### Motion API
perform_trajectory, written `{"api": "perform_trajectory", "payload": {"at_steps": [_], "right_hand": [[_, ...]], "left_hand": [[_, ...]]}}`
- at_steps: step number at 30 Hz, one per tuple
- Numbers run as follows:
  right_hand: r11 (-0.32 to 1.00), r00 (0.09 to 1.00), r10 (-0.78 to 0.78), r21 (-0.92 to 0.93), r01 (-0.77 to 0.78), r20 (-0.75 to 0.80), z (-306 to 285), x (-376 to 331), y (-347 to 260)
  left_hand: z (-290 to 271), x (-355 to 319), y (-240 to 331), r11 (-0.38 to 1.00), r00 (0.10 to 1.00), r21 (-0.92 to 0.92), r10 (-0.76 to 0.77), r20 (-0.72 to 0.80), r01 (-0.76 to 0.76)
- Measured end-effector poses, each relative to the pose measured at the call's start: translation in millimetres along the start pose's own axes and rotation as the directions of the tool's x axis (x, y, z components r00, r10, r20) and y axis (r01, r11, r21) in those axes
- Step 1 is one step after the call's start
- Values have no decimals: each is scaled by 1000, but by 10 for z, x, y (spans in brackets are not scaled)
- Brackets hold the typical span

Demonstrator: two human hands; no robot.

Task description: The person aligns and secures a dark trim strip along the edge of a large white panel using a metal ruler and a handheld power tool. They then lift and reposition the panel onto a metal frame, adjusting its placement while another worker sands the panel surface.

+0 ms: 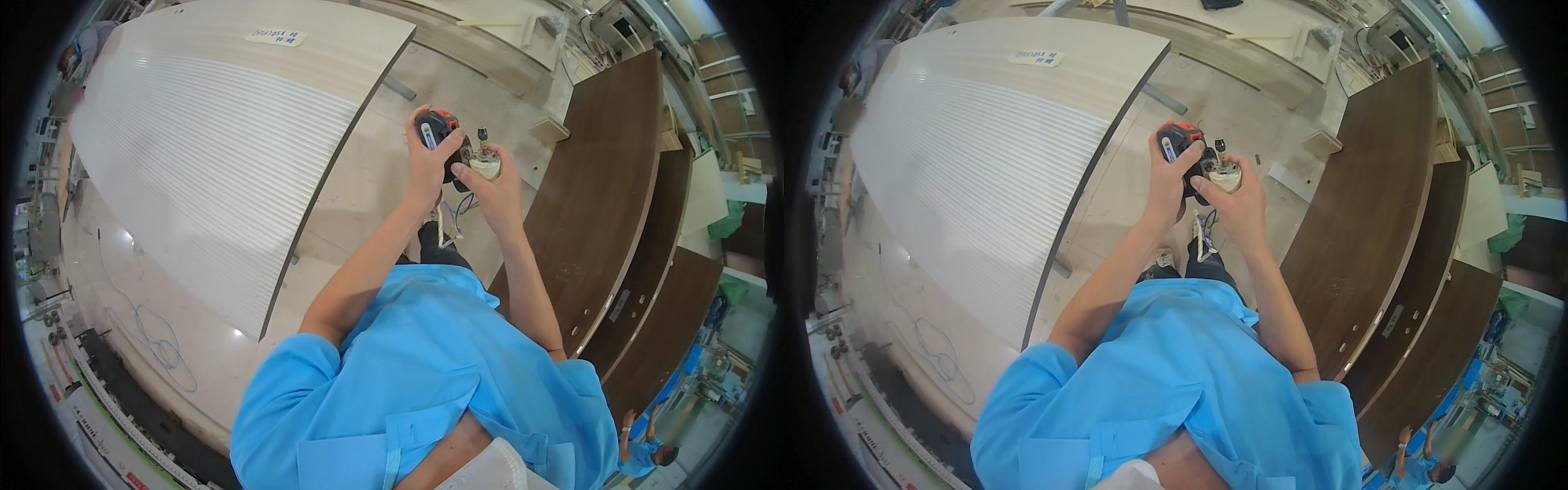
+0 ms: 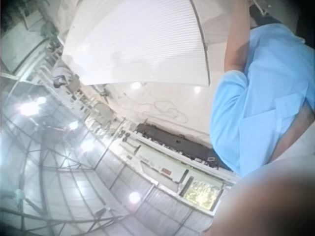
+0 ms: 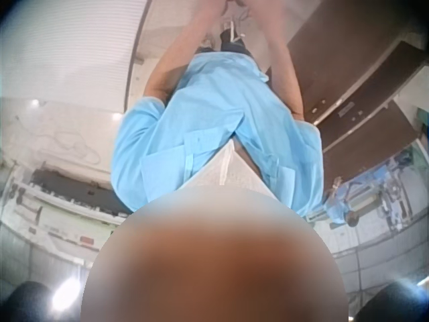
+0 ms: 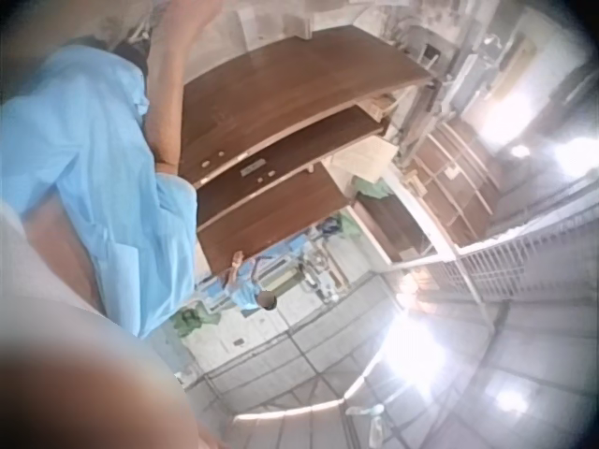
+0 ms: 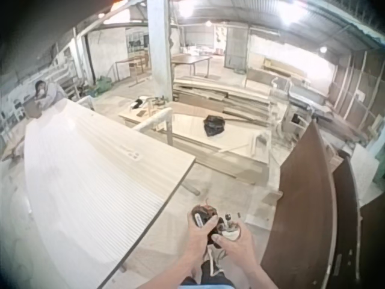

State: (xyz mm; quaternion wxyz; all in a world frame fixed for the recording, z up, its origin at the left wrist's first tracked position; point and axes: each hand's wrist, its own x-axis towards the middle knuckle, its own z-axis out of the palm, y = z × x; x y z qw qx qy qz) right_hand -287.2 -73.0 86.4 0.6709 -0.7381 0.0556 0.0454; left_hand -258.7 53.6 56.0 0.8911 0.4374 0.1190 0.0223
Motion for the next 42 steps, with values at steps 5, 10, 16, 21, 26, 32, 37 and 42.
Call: {"api": "perform_trajectory", "payload": {"at_steps": [5, 10, 16, 21, 26, 32, 37, 42], "right_hand": [[983, 987, -155, -102, 150, -44, 132, -132, 68], [970, 981, -163, -197, 140, -107, 202, -258, 18], [952, 982, -175, -267, 150, -69, 172, -337, -117], [944, 961, -213, -291, 157, -175, 184, -370, -139], [941, 971, -179, -315, 121, -161, 140, -353, -116], [990, 984, -88, -125, 68, -156, 139, -326, 12], [987, 989, -66, -155, 45, -132, 108, -166, 172], [982, 995, -14, -191, -5, -102, 195, -24, 314]], "left_hand": [[-42, 7, 71, 988, 995, -153, -34, -94, 20], [-44, -73, 92, 980, 998, -198, 9, -60, -21], [-27, -71, 180, 955, 998, -292, -26, 52, 40], [-13, -103, 89, 975, 991, -205, -59, 124, 84], [-15, -83, -73, 990, 994, -139, -22, 108, 37], [-120, -92, -275, 995, 994, 74, 53, 97, -60], [-195, -93, -291, 999, 996, 49, 3, 90, -8], [-272, -205, -65, 994, 998, 96, -50, -34, 53]]}}
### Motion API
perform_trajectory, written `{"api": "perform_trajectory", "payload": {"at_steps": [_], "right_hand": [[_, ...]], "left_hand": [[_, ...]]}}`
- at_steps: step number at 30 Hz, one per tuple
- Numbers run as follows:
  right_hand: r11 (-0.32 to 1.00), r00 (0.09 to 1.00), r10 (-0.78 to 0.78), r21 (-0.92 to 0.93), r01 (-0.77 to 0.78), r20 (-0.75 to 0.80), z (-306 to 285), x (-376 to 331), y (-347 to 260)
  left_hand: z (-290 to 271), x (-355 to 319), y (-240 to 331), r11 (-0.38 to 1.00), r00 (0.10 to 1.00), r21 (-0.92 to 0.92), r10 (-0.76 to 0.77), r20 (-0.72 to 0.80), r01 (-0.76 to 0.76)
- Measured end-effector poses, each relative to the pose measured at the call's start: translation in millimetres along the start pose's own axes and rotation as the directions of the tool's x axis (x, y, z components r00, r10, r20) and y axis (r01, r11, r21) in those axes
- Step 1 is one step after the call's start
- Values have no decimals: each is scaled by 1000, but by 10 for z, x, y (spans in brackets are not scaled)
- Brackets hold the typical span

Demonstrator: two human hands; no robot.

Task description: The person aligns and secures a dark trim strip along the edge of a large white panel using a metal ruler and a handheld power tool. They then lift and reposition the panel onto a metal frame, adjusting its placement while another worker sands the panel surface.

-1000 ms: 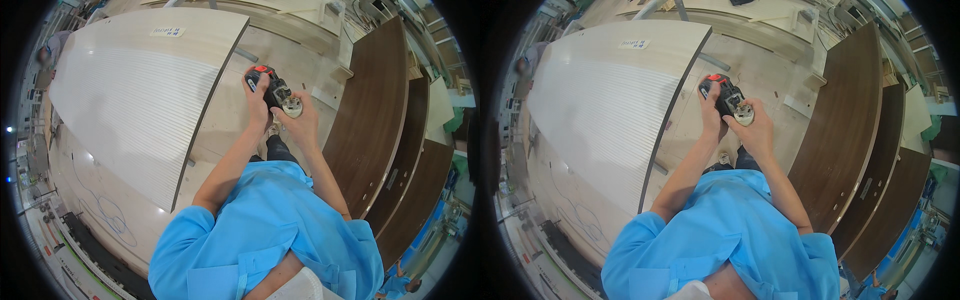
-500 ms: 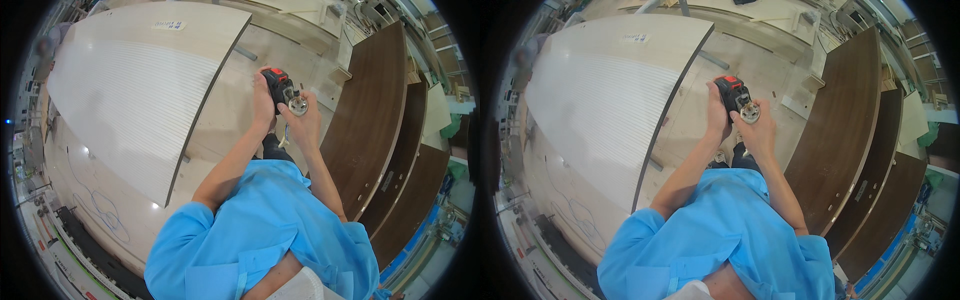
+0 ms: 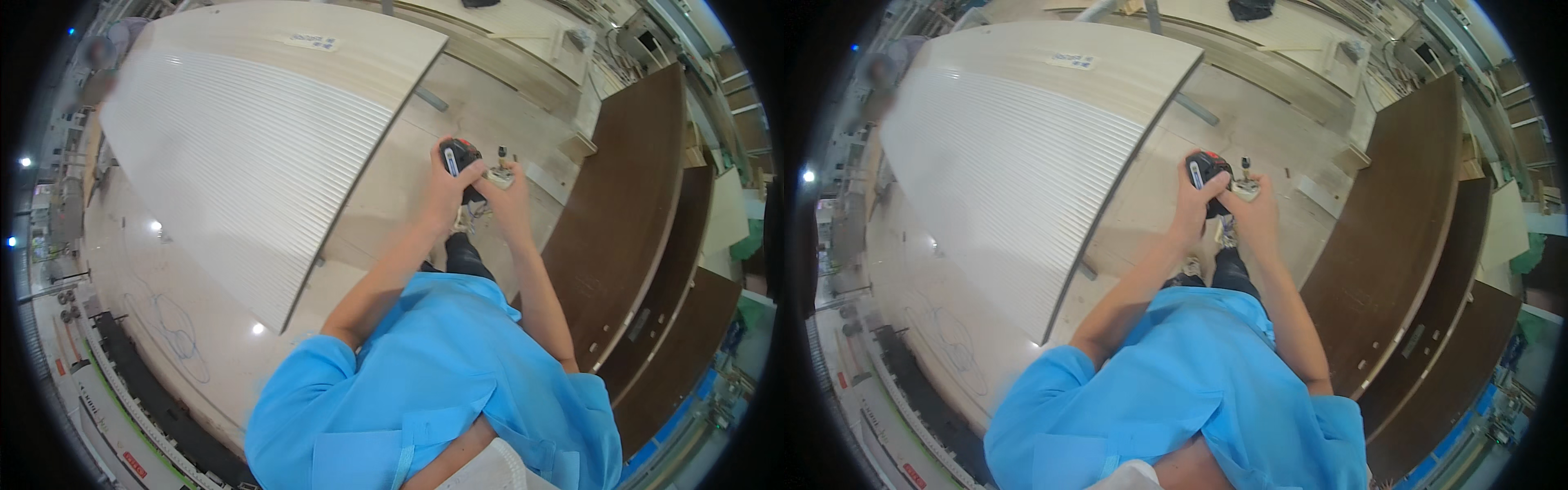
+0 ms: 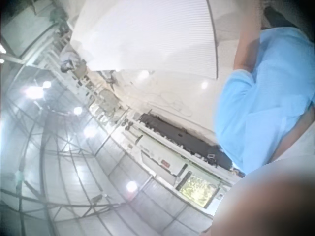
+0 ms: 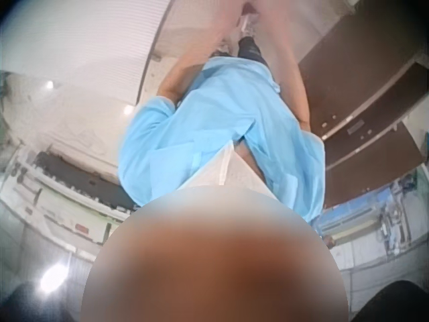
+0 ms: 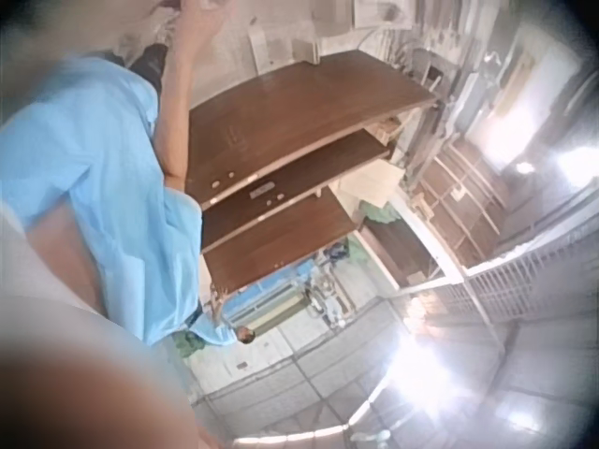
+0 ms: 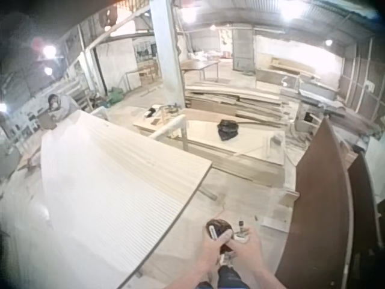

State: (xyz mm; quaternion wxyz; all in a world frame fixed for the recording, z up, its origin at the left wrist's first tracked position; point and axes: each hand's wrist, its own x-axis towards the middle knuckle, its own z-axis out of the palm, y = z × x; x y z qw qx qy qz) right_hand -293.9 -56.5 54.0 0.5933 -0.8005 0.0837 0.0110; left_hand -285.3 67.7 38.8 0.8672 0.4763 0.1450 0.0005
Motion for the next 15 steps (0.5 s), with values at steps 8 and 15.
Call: {"api": "perform_trajectory", "payload": {"at_steps": [8, 15], "right_hand": [[833, 968, 243, 499, -239, 58, -94, 99, 250], [705, 968, 239, 671, -228, 78, -280, 489, 353]], "left_hand": [[-899, 289, 551, 974, 1000, -224, 32, 2, -30], [-2201, 1406, 1731, 961, 904, 65, 276, -327, -270]]}}
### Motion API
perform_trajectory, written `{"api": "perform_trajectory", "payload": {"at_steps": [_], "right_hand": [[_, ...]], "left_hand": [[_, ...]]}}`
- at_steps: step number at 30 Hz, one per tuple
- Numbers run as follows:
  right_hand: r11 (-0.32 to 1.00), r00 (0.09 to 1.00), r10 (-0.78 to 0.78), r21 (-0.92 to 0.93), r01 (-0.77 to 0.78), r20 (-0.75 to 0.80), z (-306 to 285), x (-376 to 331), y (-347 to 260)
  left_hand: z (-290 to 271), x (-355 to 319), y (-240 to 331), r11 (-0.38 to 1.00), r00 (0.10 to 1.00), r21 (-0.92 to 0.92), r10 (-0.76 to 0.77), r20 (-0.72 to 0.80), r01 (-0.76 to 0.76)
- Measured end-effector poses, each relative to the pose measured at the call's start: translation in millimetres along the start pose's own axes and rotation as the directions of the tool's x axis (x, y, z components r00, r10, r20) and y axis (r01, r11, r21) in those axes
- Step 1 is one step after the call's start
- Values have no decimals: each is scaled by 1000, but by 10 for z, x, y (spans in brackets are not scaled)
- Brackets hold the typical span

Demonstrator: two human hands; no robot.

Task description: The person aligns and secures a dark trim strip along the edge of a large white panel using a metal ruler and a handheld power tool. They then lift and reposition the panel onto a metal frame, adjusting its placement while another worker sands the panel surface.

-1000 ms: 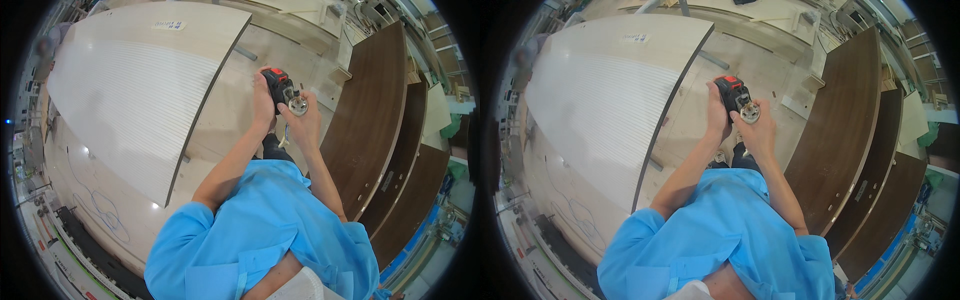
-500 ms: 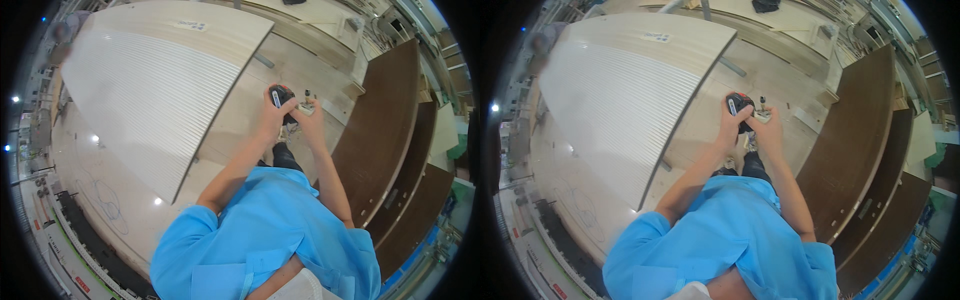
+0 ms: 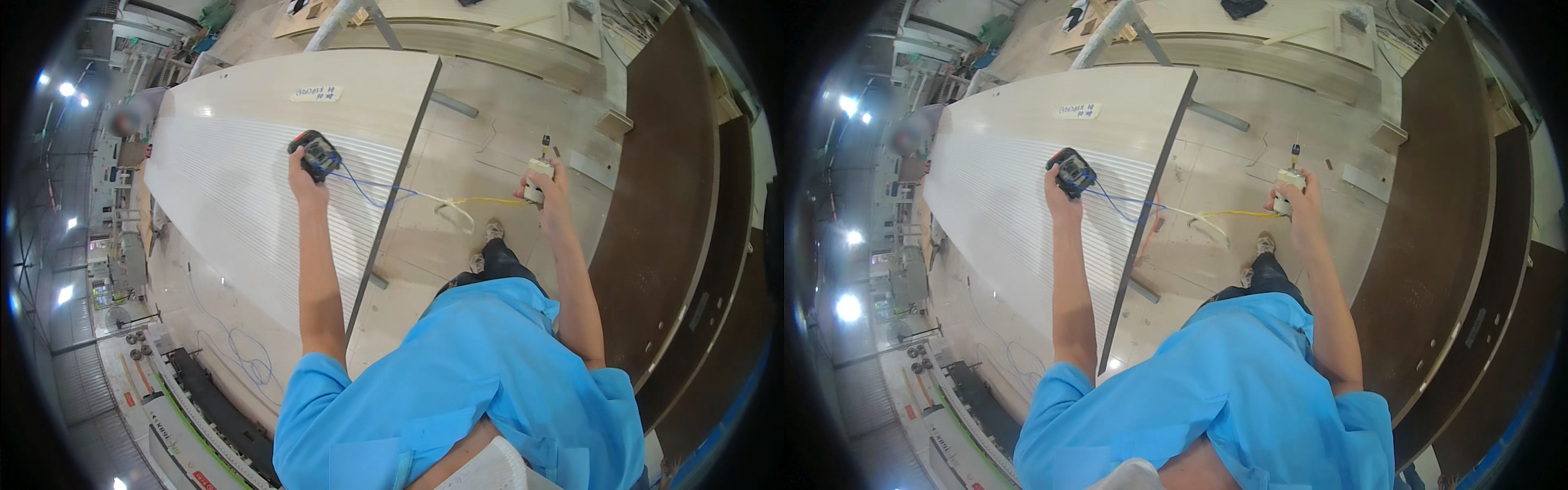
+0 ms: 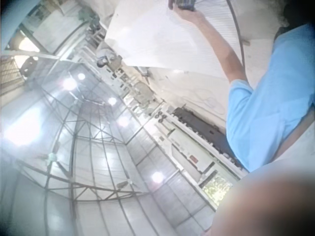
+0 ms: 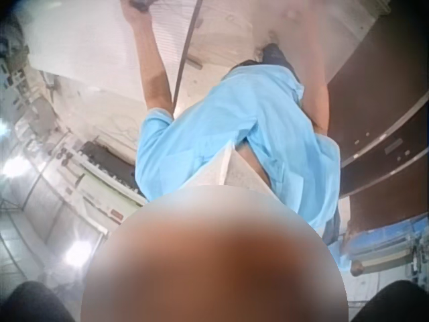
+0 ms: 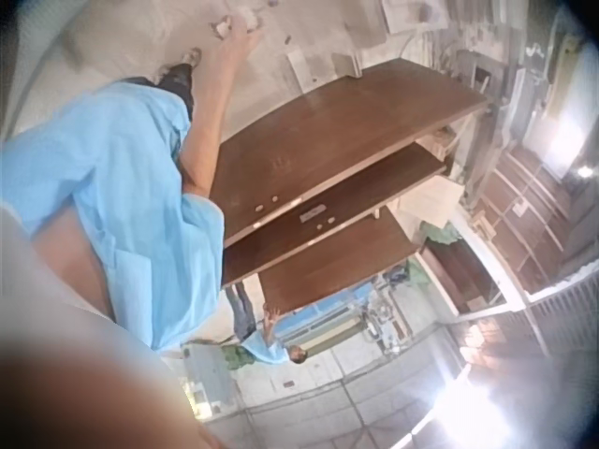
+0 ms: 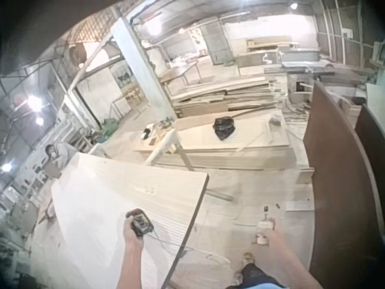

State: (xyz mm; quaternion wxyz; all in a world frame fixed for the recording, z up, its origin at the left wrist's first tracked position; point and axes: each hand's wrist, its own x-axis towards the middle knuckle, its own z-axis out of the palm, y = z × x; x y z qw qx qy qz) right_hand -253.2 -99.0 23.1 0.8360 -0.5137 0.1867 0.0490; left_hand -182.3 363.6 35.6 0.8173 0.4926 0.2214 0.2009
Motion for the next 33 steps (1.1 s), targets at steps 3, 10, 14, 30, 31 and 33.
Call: {"api": "perform_trajectory", "payload": {"at_steps": [3, 10, 14, 30, 31, 33], "right_hand": [[986, 986, -163, 22, 164, -41, 81, 108, -37], [986, 989, -146, 78, 145, 10, 569, 377, -312], [946, 935, -313, -33, 323, 166, 1076, 453, -254], [407, 665, -640, -565, 718, 384, 955, 195, -62], [202, 517, -749, -599, 775, 415, 933, 203, 0], [131, 501, -730, -625, 770, 464, 959, 252, 120]], "left_hand": [[-310, 518, 35, 968, 994, 252, 21, -111, 7], [190, 10, -32, 464, 789, 804, 614, 11, -372], [1467, -1126, -342, 757, 888, 618, -113, 446, -214], [1837, -909, -239, 680, 519, 537, -731, 443, 500], [1795, -899, -252, 642, 461, 514, -767, 447, 570], [1718, -882, -285, 596, 392, 493, -797, 460, 633]]}}
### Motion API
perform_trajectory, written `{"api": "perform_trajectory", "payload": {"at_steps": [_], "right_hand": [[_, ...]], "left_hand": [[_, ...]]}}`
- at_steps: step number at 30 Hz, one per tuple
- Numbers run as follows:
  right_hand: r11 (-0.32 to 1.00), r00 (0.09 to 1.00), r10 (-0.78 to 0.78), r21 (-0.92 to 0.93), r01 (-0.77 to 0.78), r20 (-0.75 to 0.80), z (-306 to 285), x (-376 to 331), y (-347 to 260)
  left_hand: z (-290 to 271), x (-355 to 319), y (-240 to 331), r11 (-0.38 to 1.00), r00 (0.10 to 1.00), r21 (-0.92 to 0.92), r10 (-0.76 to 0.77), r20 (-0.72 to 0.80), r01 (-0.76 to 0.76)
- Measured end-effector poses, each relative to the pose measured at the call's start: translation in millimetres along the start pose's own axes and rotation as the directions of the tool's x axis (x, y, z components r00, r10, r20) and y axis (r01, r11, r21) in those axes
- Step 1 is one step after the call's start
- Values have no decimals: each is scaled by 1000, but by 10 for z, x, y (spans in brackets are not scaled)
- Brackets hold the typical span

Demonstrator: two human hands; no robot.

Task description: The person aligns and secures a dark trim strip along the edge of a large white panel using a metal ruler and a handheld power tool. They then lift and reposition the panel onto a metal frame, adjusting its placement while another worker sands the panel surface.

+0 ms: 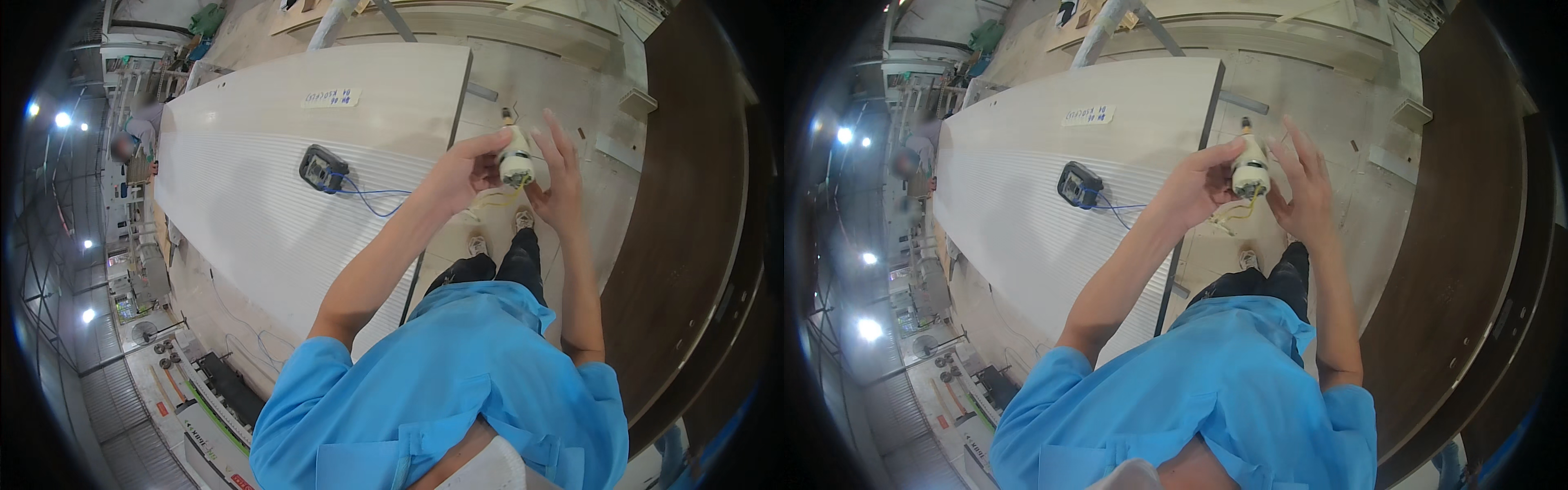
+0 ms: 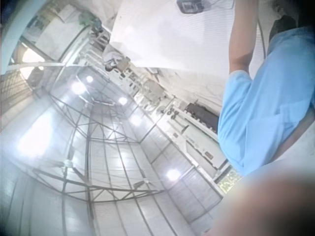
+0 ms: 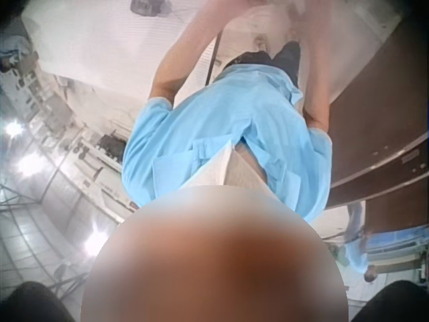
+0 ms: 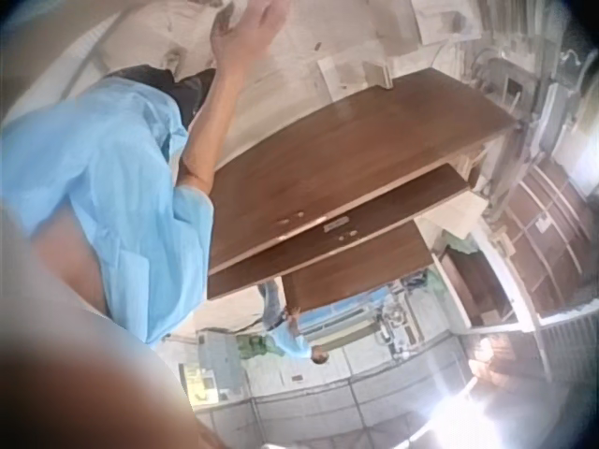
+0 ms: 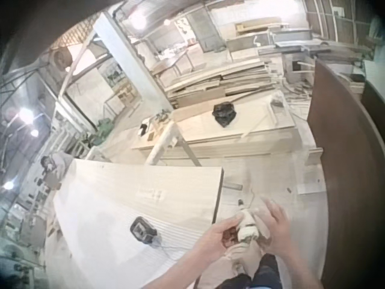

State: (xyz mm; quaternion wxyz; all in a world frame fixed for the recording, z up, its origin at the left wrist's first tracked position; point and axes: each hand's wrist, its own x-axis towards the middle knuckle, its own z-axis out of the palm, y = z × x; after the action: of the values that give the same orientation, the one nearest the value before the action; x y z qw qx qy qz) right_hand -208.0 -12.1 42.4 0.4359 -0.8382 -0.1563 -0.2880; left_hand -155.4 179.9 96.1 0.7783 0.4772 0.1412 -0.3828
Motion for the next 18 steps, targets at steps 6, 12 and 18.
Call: {"api": "perform_trajectory", "payload": {"at_steps": [6, 12, 18], "right_hand": [[980, 991, -130, -153, 124, -29, 201, 29, -137], [982, 975, -177, -92, 166, -133, 186, 61, -18], [777, 761, 482, 614, -142, -435, 580, 151, 207]], "left_hand": [[-66, -60, 3, 991, 999, 131, -38, -17, 40], [110, 4, -177, 994, 995, 51, -97, -15, 98], [-367, -197, -137, 727, 819, 499, 571, -58, -472]]}}
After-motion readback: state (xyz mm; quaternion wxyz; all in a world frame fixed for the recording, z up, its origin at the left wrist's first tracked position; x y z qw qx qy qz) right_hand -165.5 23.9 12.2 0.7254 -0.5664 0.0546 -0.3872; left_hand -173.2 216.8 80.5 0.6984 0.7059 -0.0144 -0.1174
